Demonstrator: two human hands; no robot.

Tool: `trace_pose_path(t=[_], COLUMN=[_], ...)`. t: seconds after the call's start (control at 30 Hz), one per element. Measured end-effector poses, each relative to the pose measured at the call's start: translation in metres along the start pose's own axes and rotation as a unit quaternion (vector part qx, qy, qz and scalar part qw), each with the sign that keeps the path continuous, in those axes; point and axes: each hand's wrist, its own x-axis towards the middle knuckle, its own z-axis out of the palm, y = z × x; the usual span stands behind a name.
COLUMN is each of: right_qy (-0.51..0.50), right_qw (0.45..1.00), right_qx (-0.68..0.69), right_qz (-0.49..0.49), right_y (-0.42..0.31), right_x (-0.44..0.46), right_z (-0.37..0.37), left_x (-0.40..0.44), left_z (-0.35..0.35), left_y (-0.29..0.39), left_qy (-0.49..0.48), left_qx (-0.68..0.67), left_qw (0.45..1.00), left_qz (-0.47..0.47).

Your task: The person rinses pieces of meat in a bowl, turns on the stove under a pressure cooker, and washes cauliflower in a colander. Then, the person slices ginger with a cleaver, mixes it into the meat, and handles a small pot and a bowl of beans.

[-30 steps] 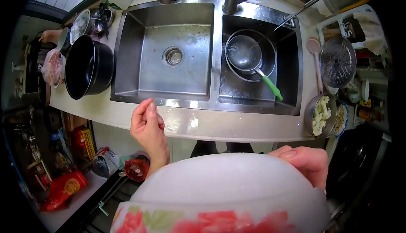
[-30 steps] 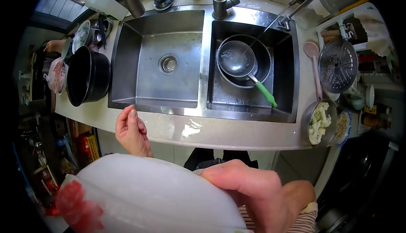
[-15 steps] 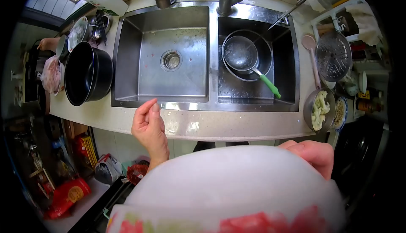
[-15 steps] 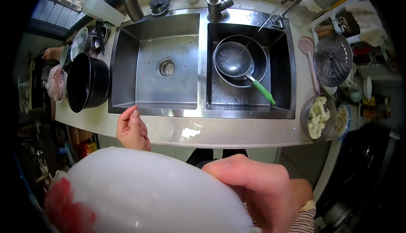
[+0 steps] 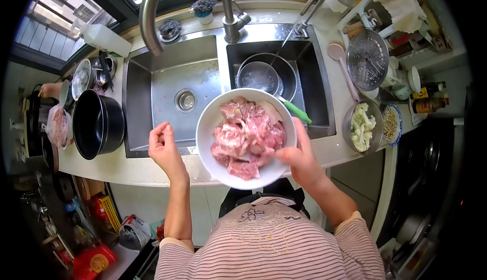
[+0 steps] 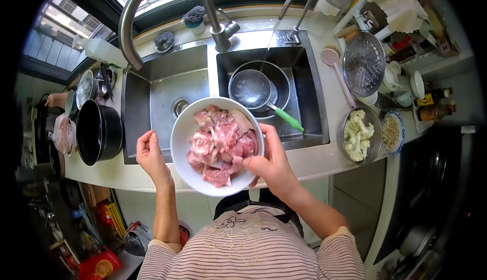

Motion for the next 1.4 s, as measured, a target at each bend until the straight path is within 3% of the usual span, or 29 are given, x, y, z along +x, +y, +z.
trace_pose_path(t=[0.13, 0.23, 0.37, 0.87, 1.13, 1.4], right_qy=[0.069, 0.101, 0.125, 0.027, -0.044, -0.155], right_qw=[0.997, 0.994, 0.991, 0.986, 0.98, 0.956], right_qx=[0.001, 0.017, 0.022, -0.087, -0.099, -0.134], right_qz=[0.042, 0.039, 0.035, 0.141, 0.17, 0.21], right_y=[0.008, 0.017, 0.021, 0.094, 0.127, 0.158], right_x=[0.009, 0.016, 0.02, 0.012, 0.017, 0.048], right_z=[-0.019, -0.033, -0.045, -0.052, 0.018, 0.143], left_x=[-0.005, -0.005, -0.006, -0.021, -0.019, -0.029], left_z=[0.003, 0.005, 0.008, 0.006, -0.078, -0.216], left_y=[-0.017, -0.038, -0.041, -0.043, -0.042, -0.041], left_qy=[-0.061, -0.076, -0.097, -0.074, 0.016, 0.213], left_qx=[0.043, 0.105, 0.046, -0.07, -0.158, -0.177], left_qw=[0.997, 0.992, 0.993, 0.987, 0.97, 0.927], left_qz=[-0.033, 0.007, -0.058, -0.125, -0.185, -0.252])
